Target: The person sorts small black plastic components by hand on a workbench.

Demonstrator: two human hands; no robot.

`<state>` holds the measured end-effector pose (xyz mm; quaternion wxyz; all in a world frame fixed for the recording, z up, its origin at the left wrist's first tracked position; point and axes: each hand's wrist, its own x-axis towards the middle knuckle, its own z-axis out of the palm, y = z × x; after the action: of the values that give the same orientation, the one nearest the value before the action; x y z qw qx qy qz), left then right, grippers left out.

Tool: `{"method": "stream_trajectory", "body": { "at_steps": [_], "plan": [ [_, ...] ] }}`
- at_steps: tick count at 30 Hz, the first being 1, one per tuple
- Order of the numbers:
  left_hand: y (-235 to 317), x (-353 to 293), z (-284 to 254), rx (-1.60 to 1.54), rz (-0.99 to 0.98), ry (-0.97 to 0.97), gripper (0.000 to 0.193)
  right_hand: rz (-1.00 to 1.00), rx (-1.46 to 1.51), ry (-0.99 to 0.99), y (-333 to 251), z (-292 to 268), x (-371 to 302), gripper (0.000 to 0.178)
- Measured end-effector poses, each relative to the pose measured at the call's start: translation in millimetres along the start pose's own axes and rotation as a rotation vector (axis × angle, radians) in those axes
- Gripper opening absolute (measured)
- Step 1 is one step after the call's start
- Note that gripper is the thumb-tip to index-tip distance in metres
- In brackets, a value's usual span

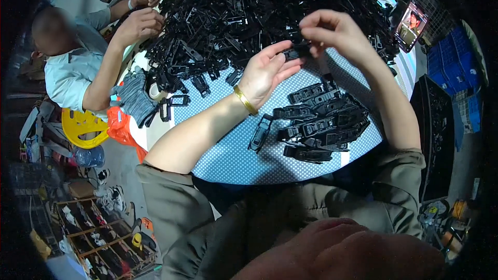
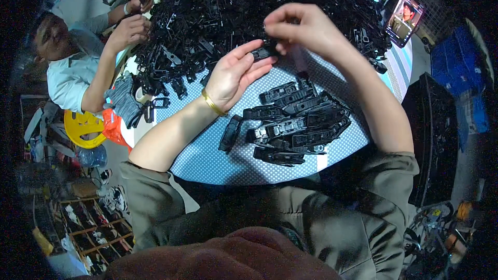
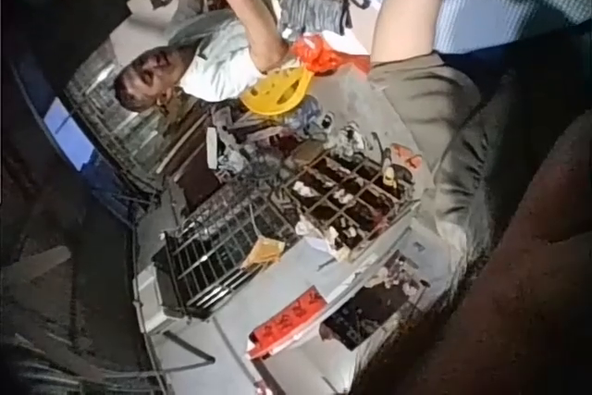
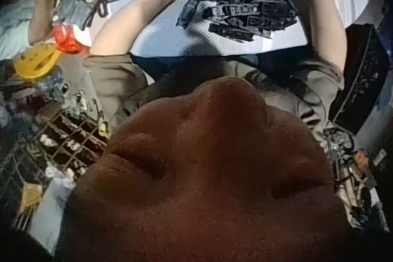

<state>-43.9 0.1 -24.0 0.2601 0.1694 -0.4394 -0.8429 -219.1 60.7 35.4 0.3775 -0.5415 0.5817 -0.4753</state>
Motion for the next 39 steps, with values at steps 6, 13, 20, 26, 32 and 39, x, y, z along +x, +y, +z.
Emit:
{"method": "stream_trajectory", "body": {
  "at_steps": [6,13,20,26,32,39],
  "plan": [
    [-2.8,0.8,2.6,0.009,0.026,0.038,0.036,-0.226,-0.267,0.128,31.4,22.5,-2.6,0.02],
    [-8.2,4.5,-3.2,0.034,0.054,0.037,0.038,-0.359,-0.377,0.174,33.0,26.1,-5.0,0.018],
    [-9.3,2.2,1.5,0.142,0.072,0.069,0.035,-0.331,-0.343,0.187,34.2,28.0,-6.5,0.016],
    [-11.0,2.7,1.0,0.125,0.09,0.075,0.037,-0.477,-0.568,0.24,35.6,28.6,-8.2,0.021],
    [0.4,-3.2,5.0,0.065,0.026,-0.028,0.04,-0.311,-0.714,0.245,35.8,25.8,-7.3,0.05],
    [4.9,-0.7,6.7,0.208,0.074,-0.053,0.047,-0.144,-0.601,0.177,32.7,18.2,-4.1,0.046]
  ]
}}
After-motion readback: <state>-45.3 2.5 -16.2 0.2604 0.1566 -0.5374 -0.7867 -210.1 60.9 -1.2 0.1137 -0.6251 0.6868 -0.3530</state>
